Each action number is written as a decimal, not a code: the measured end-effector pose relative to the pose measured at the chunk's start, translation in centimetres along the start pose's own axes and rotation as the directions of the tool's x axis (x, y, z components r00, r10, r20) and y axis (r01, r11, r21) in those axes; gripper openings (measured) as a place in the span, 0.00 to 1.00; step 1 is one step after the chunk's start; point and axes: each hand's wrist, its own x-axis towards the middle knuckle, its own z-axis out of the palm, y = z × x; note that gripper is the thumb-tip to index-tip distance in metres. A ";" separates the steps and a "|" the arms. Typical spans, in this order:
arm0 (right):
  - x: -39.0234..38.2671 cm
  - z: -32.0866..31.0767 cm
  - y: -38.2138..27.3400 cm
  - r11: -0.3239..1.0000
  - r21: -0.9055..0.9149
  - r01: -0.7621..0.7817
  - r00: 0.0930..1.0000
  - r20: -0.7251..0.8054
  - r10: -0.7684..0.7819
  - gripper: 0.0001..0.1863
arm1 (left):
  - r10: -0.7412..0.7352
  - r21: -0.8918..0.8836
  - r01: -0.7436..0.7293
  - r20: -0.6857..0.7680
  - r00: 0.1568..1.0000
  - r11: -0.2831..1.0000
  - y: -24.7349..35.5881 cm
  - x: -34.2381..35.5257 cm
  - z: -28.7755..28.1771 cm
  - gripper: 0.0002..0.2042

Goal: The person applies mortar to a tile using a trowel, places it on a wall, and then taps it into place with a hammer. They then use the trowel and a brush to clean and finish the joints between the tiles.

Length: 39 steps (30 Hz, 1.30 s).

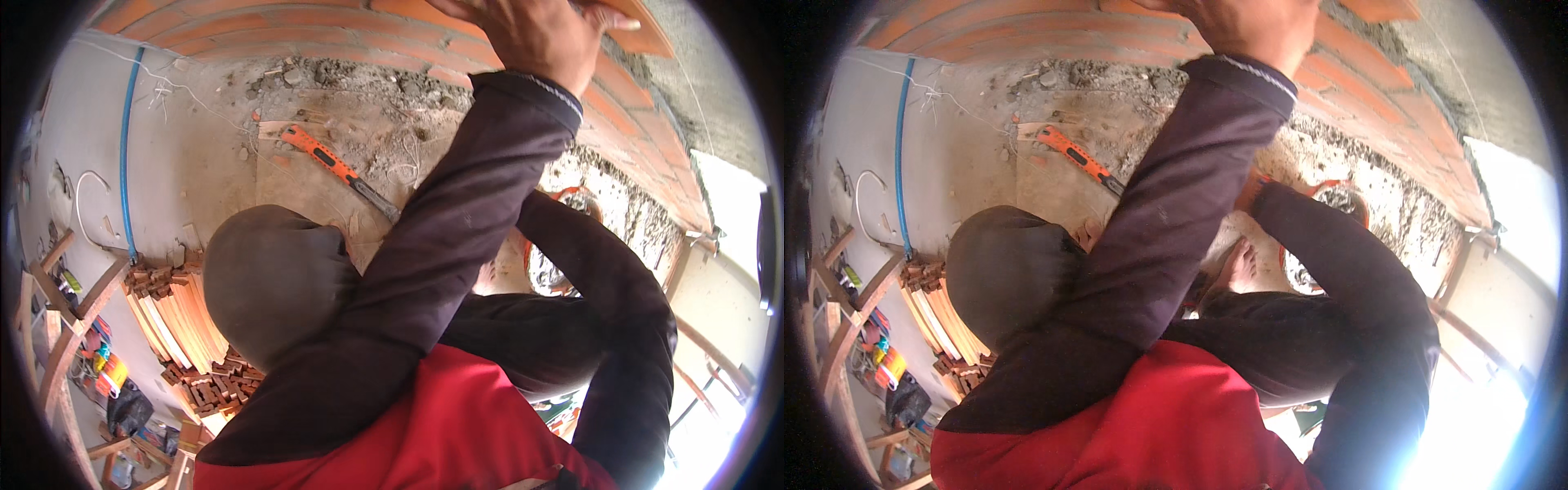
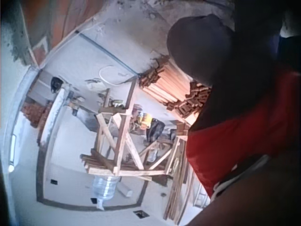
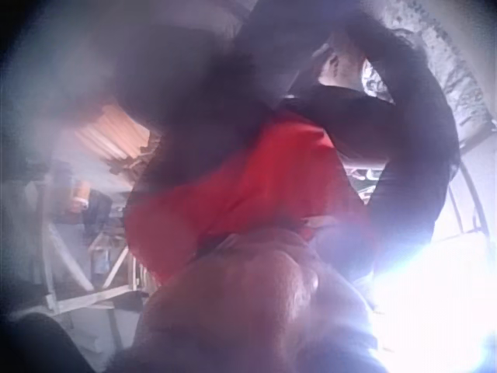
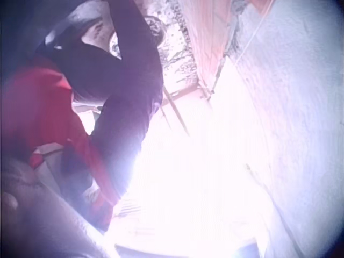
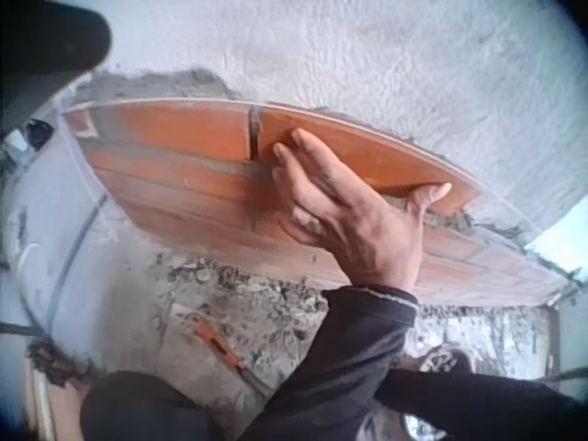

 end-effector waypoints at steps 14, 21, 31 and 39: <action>4.7 5.3 -3.7 0.939 -0.295 0.178 0.983 0.086 -0.159 0.26 | -0.071 -0.014 0.071 0.011 0.997 0.997 0.2 -0.6 0.1 0.65; 0.2 7.0 -2.5 0.853 -0.168 0.494 0.859 0.244 -0.450 0.29 | 0.005 -0.087 -0.004 0.016 1.000 0.996 -1.4 -0.9 0.5 0.74; -16.7 -11.7 -6.6 0.962 0.266 0.061 0.998 0.014 -0.067 0.14 | -0.006 -0.109 0.008 0.011 1.000 0.994 -1.0 -0.9 1.0 0.71; -35.9 -16.5 -11.5 0.941 0.334 -0.060 0.615 -0.729 0.298 0.13 | -0.036 -0.086 0.034 -0.019 0.999 0.996 -1.9 -1.7 1.7 0.71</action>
